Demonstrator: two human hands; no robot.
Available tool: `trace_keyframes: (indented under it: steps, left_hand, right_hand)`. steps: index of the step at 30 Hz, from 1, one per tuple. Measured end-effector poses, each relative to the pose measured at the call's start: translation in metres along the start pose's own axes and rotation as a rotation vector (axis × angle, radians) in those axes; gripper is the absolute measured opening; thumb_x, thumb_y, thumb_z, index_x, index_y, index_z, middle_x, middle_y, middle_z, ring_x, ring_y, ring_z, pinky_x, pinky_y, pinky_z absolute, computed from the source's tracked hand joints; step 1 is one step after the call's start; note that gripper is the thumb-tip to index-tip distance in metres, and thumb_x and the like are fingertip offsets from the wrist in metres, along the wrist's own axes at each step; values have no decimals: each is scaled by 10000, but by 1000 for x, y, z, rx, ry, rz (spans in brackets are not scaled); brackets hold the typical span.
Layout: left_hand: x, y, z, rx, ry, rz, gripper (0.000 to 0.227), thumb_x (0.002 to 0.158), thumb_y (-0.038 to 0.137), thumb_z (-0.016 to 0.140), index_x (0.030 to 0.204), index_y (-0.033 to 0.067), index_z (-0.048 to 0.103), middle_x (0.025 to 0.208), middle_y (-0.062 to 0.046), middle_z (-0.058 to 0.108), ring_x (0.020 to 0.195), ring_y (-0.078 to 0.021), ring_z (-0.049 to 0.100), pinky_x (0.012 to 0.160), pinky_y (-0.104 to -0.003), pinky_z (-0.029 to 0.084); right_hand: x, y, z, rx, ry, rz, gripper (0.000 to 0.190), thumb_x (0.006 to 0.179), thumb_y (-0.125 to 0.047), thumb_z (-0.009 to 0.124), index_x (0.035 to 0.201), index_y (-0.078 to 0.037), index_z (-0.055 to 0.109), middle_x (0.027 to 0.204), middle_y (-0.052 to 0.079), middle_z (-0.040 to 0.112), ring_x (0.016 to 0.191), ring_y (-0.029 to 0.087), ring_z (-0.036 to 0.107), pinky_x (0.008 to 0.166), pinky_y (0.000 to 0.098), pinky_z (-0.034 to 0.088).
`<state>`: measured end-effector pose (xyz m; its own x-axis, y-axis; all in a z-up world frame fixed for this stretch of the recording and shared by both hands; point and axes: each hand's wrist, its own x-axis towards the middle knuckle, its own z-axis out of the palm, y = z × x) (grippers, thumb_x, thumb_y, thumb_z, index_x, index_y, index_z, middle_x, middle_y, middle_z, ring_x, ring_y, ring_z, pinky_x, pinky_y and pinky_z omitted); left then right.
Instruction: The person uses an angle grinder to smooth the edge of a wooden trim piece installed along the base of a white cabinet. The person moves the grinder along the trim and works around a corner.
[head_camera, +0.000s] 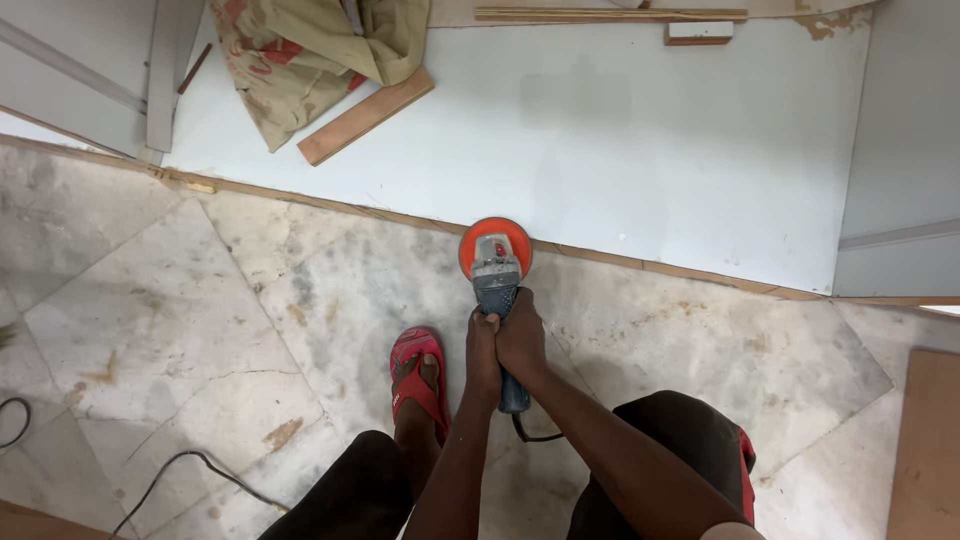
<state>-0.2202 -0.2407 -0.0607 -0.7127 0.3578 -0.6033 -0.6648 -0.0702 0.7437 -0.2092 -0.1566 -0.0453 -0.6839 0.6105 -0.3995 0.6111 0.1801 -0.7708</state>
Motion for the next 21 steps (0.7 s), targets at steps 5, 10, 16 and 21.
trace_keyframes:
  steps: [5, 10, 16, 21]
  left_hand:
    - [-5, -9, 2, 9, -51, 70, 565, 957, 453, 516, 1326, 26, 529, 1132, -92, 567, 1061, -204, 552, 962, -336, 442]
    - [-15, -18, 13, 27, -58, 69, 564, 961, 453, 511, 1329, 25, 522, 1127, -80, 557, 1058, -192, 541, 959, -330, 438]
    - [-28, -19, 31, 58, -39, -14, 546, 941, 435, 501, 1336, 59, 524, 1135, -60, 574, 1064, -179, 548, 967, -320, 430]
    - [-35, -25, 47, 28, -100, 11, 527, 966, 416, 489, 1328, 36, 531, 1148, -76, 568, 1077, -186, 538, 982, -332, 430]
  right_hand:
    - [-5, 2, -7, -15, -20, 75, 595, 809, -351, 754, 1144, 38, 453, 994, 261, 708, 931, 419, 723, 816, 491, 554]
    - [-11, 16, -19, -47, 6, 57, 622, 816, -383, 760, 1159, 37, 453, 995, 271, 709, 934, 431, 713, 823, 496, 546]
    - [-15, 28, -34, -49, -5, 100, 610, 810, -377, 748, 1159, 35, 463, 1012, 262, 705, 931, 412, 719, 816, 492, 553]
    - [-22, 29, -54, -23, 4, 133, 600, 815, -384, 728, 1166, 28, 468, 1010, 247, 714, 918, 376, 737, 801, 474, 565]
